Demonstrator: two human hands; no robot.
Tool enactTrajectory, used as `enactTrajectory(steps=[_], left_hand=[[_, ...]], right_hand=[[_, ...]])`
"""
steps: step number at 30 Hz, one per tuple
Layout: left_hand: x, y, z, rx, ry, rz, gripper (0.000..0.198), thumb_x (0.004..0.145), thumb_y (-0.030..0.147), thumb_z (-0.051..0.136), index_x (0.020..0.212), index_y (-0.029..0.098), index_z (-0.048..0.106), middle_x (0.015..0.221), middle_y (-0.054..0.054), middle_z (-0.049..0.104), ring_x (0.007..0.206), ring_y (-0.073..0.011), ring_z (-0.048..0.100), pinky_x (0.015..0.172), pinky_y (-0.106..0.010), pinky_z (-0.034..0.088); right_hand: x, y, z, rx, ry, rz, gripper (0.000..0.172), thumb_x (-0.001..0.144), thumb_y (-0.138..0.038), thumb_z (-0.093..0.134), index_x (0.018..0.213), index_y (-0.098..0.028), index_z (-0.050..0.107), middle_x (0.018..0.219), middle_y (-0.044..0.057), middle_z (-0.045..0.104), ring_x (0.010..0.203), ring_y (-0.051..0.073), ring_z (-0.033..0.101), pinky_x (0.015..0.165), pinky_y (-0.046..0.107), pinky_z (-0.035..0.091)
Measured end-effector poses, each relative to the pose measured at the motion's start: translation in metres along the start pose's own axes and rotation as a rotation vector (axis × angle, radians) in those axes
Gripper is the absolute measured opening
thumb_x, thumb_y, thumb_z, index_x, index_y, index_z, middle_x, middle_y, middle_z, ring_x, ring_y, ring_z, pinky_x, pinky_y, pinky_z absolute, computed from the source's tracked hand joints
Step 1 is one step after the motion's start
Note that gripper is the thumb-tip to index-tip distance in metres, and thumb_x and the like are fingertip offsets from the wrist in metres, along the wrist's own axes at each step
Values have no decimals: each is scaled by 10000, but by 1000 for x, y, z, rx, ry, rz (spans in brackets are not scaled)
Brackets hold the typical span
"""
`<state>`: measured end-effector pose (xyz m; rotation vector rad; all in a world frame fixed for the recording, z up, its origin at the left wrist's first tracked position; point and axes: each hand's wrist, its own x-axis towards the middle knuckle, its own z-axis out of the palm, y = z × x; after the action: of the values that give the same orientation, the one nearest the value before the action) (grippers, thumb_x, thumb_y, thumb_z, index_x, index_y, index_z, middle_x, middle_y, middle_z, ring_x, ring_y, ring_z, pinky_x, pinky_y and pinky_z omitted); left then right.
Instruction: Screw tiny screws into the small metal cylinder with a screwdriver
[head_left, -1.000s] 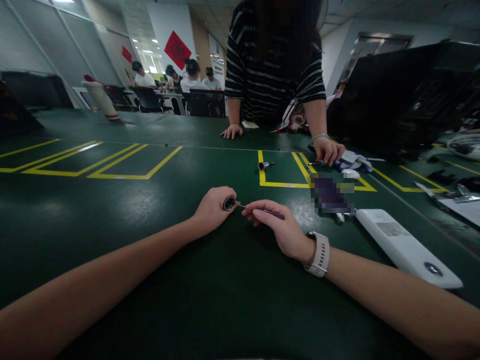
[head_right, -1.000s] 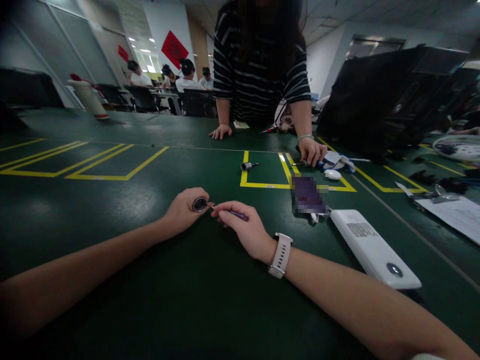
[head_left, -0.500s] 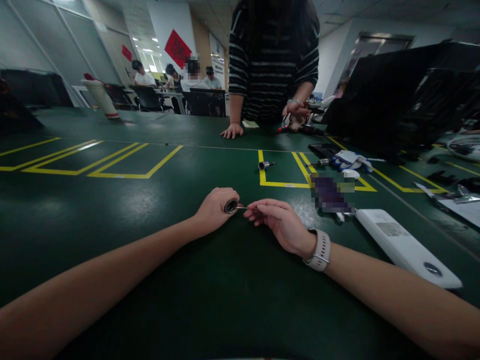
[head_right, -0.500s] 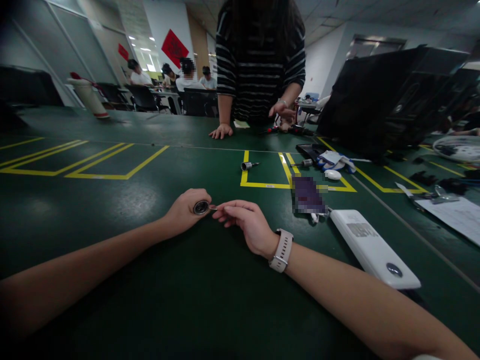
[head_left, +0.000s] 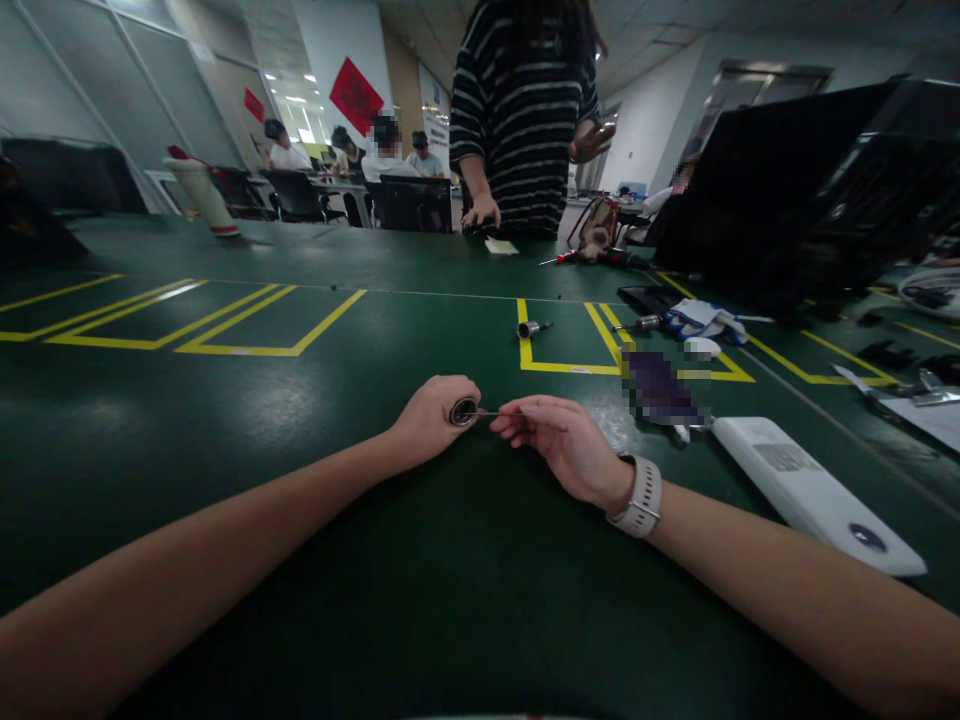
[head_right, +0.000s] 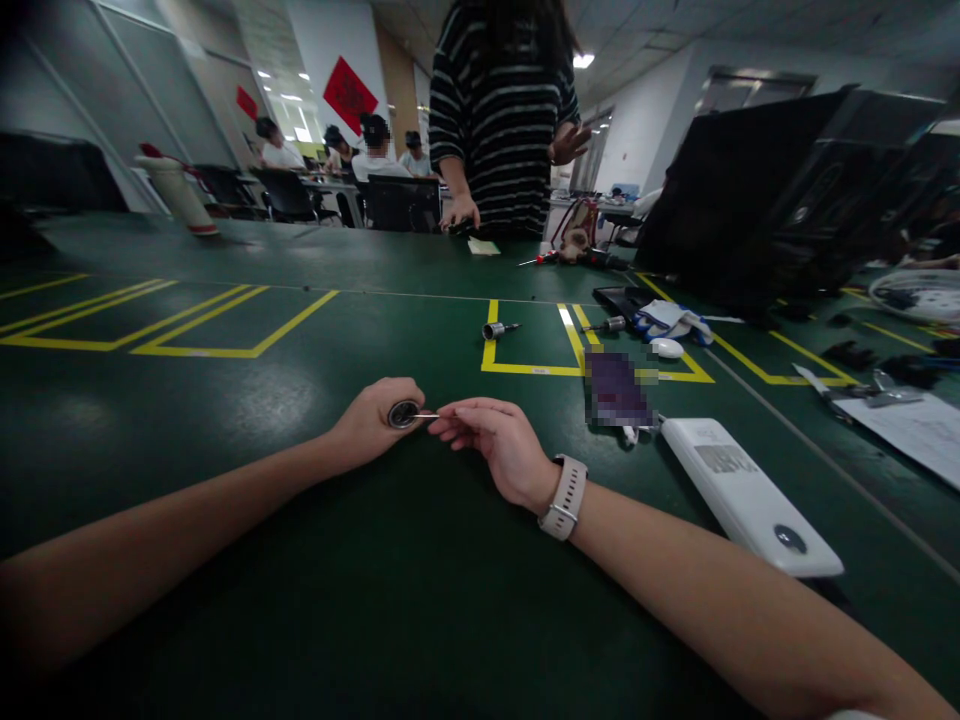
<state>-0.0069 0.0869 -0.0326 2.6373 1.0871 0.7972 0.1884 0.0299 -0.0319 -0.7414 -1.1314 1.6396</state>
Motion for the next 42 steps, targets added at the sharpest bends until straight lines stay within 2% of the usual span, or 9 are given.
enactTrajectory(steps=[11,26,33,38,42], left_hand=[[0,0,0,-12,5,-19,181,801,283,553,672,176,487,679,12,521,643,-138,490,633,-286,370],[3,-1,2,-36,38,-26,205,782,273,592,644,165,484,640,26,489,598,-119,459,570,-255,348],[2,-3,2,-81,42,-86,196,773,289,594,661,164,493,656,25,495,602,-119,463,566,-252,357],[2,-2,2,-105,61,-133,143,756,246,590,671,161,511,653,24,502,603,-121,473,564,-251,361],[2,-2,1,-78,68,-120,148,753,272,591,680,162,523,659,19,524,611,-128,494,561,-251,362]], right_hand=[[1,2,-1,40,32,-11,170,765,-235,557,786,-159,707,777,51,706,724,152,606,688,297,427],[1,3,-1,47,57,-41,188,752,-202,532,717,-142,707,679,53,691,641,141,594,633,279,414],[0,3,1,33,40,-50,168,770,-213,548,752,-153,704,721,47,691,677,143,594,630,275,419],[-3,2,3,-109,11,-102,157,813,-241,561,889,-192,689,884,47,688,798,152,593,676,292,438],[-7,-1,7,-462,-19,-220,190,861,-278,526,980,-222,663,1005,43,663,913,170,589,753,328,462]])
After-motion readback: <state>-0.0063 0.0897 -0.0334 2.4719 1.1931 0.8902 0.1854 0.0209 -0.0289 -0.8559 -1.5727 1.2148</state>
